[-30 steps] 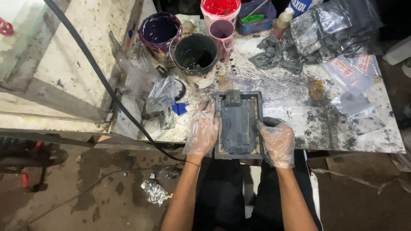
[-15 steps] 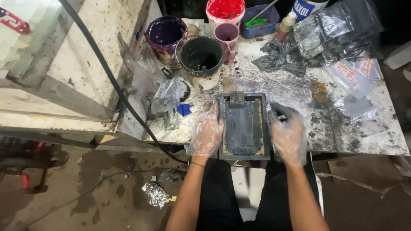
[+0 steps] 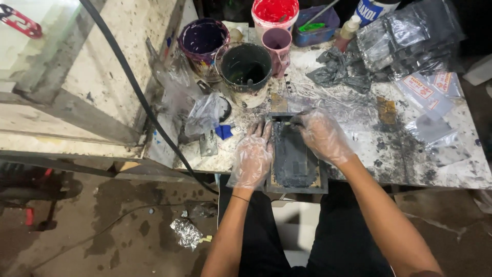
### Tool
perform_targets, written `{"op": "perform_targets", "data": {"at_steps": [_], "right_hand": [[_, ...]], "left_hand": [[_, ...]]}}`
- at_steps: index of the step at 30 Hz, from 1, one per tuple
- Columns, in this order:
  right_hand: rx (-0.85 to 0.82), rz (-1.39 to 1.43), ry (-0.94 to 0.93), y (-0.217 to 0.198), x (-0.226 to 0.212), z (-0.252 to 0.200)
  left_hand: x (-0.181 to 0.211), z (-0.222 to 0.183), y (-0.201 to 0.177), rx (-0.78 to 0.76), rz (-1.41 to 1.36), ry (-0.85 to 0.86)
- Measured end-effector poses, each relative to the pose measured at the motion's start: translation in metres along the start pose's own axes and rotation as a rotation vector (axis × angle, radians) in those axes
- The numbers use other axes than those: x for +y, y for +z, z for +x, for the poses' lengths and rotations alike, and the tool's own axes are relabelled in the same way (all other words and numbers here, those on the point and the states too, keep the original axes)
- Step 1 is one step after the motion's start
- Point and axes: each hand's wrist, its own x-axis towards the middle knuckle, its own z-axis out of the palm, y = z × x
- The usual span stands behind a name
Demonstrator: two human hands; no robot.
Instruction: Preparing printing materials by organizing plastic packets and pouring ink into a mold on a workbench.
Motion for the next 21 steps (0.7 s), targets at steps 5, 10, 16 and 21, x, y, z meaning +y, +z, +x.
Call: {"op": "perform_targets", "data": {"at_steps": [5, 10, 16, 21], "right_hand": [[0.146, 0.118, -0.174, 0.010, 0.008, -0.008], [0.217, 0.066, -0.248, 0.090, 0.067, -0.025], [0.286, 0.079, -0.262, 0.108, 0.064, -0.031], [0.331, 0.065, -0.266, 0.044, 0.028, -0.022]], "left_hand": [[0.005, -0.001, -0.011, 0.037, -0.046, 0.010], [0.003, 0.002, -0.011, 0.016, -0.025, 0.015], [0.005, 0.000, -0.013, -0.012, 0.022, 0.017], [0.006, 0.000, -0.020, 0.030, -0.005, 0.019]]}}
